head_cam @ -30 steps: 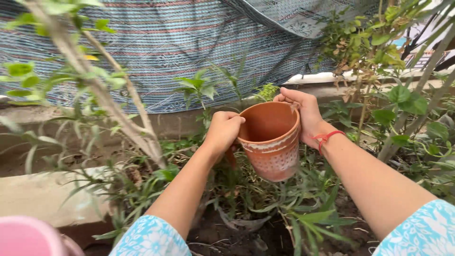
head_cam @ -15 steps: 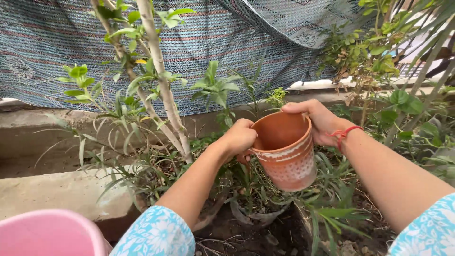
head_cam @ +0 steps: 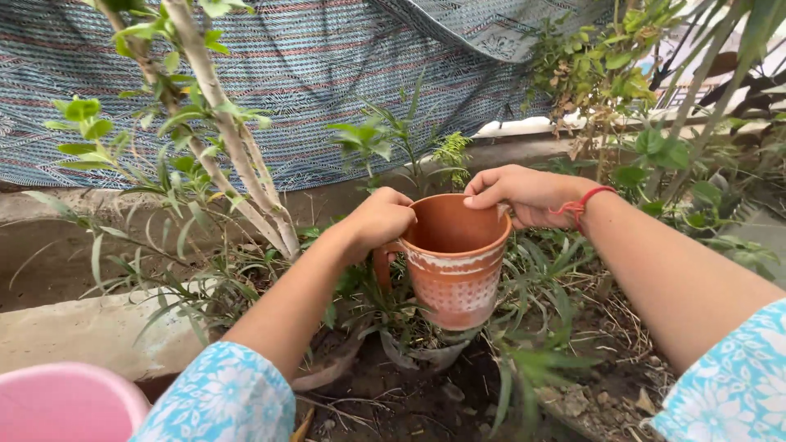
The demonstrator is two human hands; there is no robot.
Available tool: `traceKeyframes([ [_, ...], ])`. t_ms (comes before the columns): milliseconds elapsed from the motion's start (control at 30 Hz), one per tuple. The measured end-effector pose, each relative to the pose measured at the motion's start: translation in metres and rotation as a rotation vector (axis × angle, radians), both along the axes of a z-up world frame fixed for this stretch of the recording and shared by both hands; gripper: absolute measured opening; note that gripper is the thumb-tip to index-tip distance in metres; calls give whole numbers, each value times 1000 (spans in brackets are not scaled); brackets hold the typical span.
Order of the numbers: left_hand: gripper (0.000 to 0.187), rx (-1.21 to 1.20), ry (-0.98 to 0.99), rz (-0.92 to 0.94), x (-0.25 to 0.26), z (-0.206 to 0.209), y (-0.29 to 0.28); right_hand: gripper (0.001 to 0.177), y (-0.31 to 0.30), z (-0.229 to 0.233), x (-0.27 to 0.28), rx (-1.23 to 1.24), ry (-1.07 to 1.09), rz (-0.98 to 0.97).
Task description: Watering and tending to various potted plants on an outdoor balcony.
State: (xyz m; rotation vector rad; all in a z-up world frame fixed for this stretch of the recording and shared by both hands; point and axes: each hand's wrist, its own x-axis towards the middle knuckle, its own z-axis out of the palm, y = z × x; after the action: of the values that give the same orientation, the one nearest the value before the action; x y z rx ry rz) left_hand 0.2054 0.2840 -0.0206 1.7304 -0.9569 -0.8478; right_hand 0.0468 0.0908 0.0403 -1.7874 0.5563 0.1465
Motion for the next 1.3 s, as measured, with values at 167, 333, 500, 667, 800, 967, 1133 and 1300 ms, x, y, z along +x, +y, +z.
traceKeyframes([
  [167, 29, 72, -24, 2, -4, 14, 12, 19, 6, 3, 2, 3, 12, 12],
  [333, 31, 90, -25, -42, 1, 21, 27, 20, 8, -1, 9, -4, 21, 56],
  [500, 31, 144, -45, -17, 0, 28, 40, 20, 23, 2, 17, -104, 57, 53],
  [667, 30, 137, -36, -21, 8, 22, 44, 19, 27, -3, 22, -101, 47, 83],
  [800, 28, 125, -37, -15, 8, 20, 46, 18, 28, -6, 24, -112, 29, 67],
  [967, 31, 130, -44, -9, 3, 26, 50, 20, 28, -10, 25, -164, 15, 61],
  [1133, 34, 126, -42, -27, 3, 27, 52, 21, 31, -10, 23, -190, 34, 57],
  [1300, 36, 117, -8, -60, 4, 23, 51, 21, 32, -11, 21, -233, 40, 56],
])
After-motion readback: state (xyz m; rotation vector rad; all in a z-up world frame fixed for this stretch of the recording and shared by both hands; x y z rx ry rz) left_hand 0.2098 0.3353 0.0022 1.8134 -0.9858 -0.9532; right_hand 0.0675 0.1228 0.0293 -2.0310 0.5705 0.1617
